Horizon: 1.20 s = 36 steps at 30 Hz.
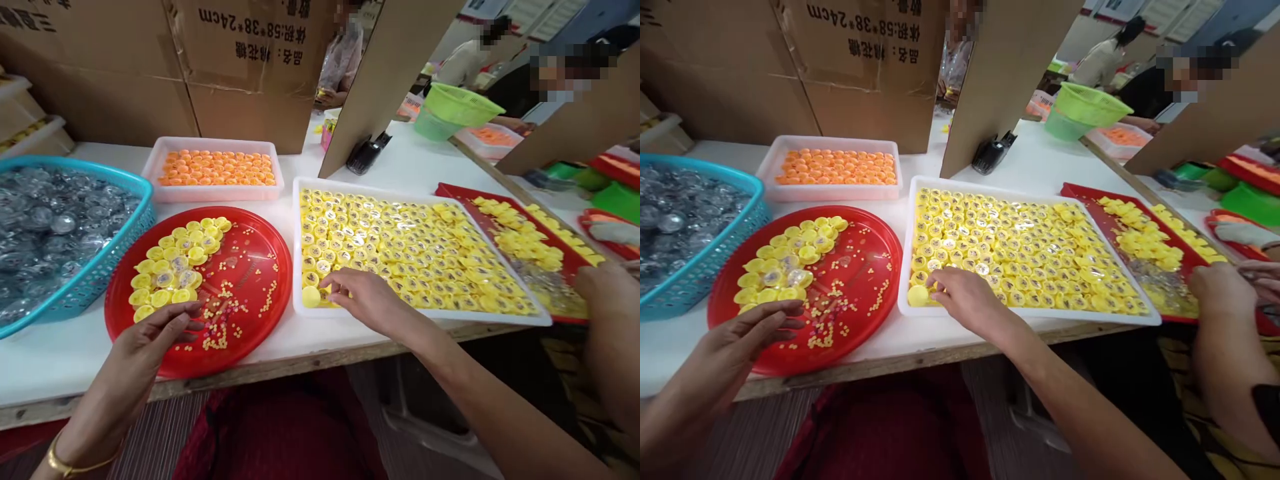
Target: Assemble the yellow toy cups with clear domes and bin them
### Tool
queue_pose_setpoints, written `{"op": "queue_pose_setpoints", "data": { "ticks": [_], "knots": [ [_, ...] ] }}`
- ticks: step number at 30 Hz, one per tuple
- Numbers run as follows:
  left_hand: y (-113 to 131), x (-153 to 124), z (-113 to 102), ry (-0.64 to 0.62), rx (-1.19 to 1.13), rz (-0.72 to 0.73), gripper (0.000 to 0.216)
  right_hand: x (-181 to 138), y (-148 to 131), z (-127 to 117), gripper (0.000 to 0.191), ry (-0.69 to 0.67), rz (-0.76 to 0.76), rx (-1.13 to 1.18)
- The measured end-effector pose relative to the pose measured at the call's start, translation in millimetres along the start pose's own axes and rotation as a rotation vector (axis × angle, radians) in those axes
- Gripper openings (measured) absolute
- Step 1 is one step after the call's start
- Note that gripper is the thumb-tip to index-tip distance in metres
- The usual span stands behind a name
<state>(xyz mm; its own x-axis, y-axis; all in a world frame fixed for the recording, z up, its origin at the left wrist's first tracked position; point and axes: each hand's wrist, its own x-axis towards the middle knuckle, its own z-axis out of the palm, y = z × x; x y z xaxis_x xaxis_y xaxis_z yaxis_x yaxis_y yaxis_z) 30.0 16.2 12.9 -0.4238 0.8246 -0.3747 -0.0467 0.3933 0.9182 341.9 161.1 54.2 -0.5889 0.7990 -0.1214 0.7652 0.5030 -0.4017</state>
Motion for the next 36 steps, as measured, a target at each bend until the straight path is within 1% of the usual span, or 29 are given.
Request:
{"op": "queue_pose_setpoints", "data": {
  "ticks": [5,6,8,13,17,20,24,27,30,32,34,36],
  "knots": [
    [2,1,8,-0.031,0.041,0.005,0.046,16,-6,0,0.030,-0.160,-0.256,-0.129],
    [1,1,8,-0.043,0.052,0.005,0.046,20,-6,0,0.033,-0.192,-0.293,-0.152],
    [-1,2,9,-0.063,0.074,-0.002,0.046,27,-5,0,0.031,-0.243,-0.320,-0.196],
    [-4,1,9,-0.086,0.095,-0.027,0.046,35,-5,1,0.025,-0.267,-0.307,-0.231],
    [5,-2,17,-0.081,0.082,-0.033,0.047,30,-2,-3,0.020,-0.251,-0.350,-0.176],
    [14,-3,26,-0.078,0.078,-0.037,0.048,24,7,-7,0.012,-0.229,-0.360,-0.161],
    [17,0,33,-0.118,0.108,-0.006,0.047,16,26,-9,0.017,-0.210,-0.377,-0.109],
    [18,3,40,-0.154,0.148,0.048,0.046,10,35,-7,0.017,-0.187,-0.341,-0.065],
    [23,3,53,-0.194,0.206,0.103,0.045,8,33,-5,0.010,-0.152,-0.279,-0.019],
    [28,1,62,-0.227,0.242,0.111,0.046,8,28,-5,0.006,-0.145,-0.232,-0.022],
    [33,-1,69,-0.257,0.269,0.106,0.048,10,21,-5,0.014,-0.160,-0.200,-0.095],
    [34,-2,73,-0.271,0.290,0.099,0.049,13,17,-5,0.016,-0.198,-0.204,-0.197]
  ]
}}
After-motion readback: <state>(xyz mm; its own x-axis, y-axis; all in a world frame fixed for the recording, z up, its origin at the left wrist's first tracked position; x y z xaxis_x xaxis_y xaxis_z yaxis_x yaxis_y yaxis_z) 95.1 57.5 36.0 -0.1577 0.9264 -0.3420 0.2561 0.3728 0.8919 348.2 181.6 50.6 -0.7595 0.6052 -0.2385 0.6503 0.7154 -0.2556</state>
